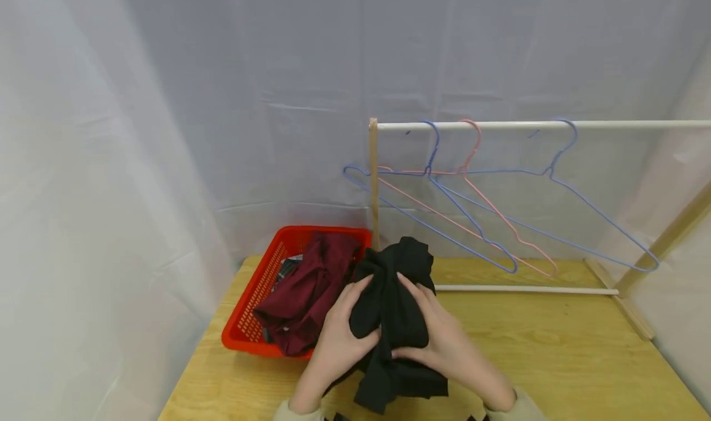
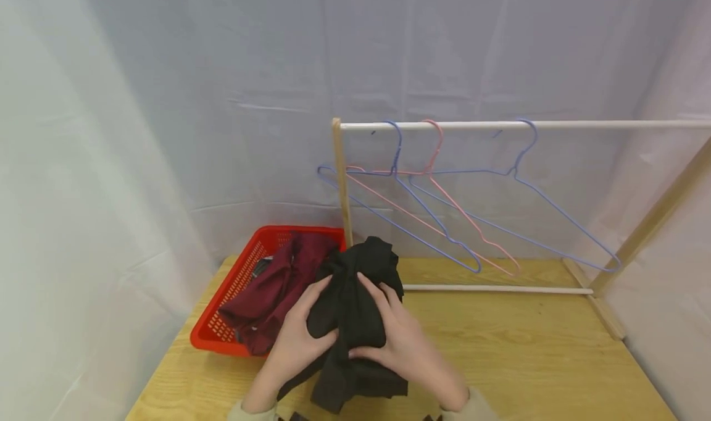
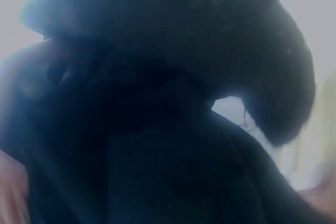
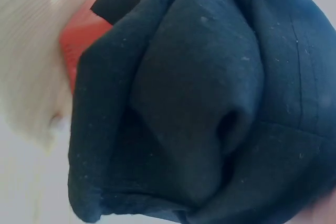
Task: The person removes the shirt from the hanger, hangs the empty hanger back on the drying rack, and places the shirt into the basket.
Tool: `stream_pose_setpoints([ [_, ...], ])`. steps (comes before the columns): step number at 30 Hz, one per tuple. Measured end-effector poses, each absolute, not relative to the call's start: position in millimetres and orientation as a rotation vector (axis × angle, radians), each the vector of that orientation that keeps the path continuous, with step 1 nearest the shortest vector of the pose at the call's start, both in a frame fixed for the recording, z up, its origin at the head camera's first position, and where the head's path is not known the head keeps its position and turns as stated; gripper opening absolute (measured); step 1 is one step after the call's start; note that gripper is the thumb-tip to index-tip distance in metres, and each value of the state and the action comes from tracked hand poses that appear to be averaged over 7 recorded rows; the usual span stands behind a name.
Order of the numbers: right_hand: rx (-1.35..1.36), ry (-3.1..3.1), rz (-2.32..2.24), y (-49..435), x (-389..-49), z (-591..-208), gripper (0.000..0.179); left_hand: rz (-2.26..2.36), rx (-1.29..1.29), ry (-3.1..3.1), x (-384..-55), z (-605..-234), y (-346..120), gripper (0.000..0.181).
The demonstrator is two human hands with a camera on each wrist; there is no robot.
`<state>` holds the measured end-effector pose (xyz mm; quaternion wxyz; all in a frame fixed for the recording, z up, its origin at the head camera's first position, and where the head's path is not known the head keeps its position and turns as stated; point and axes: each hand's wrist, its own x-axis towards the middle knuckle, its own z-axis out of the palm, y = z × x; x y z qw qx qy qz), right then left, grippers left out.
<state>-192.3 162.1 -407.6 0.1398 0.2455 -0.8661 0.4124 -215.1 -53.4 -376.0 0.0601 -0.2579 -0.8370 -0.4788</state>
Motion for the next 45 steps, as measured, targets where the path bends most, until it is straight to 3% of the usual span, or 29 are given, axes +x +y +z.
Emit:
stream_pose_setpoints([
  [10, 0.767, -2.367, 1.299, 109, -219, -356, 0.104, -1.337, -0.656, -2.375, -228, -319, -102, 0.082],
  [15, 0.787, -2.338, 1.302, 80, -249, -354, 0.101, -1.264, -0.526, -2.395, -240, -309, -125, 0.080],
  [25, 0.833, -2.646, 1.007, 50, -286, -419, 0.083, -0.954, -0.423, -2.825, -274, -356, -151, 0.068],
  [37, 0.764, -2.924, 0.373, 19, -287, -443, 0.051, -0.654, -0.241, -3.297, -282, -408, -173, 0.061],
  [45, 0.759, -2.882, 0.254, 10, -300, -460, 0.048, -0.639, -0.144, -3.298, -281, -418, -179, 0.064],
])
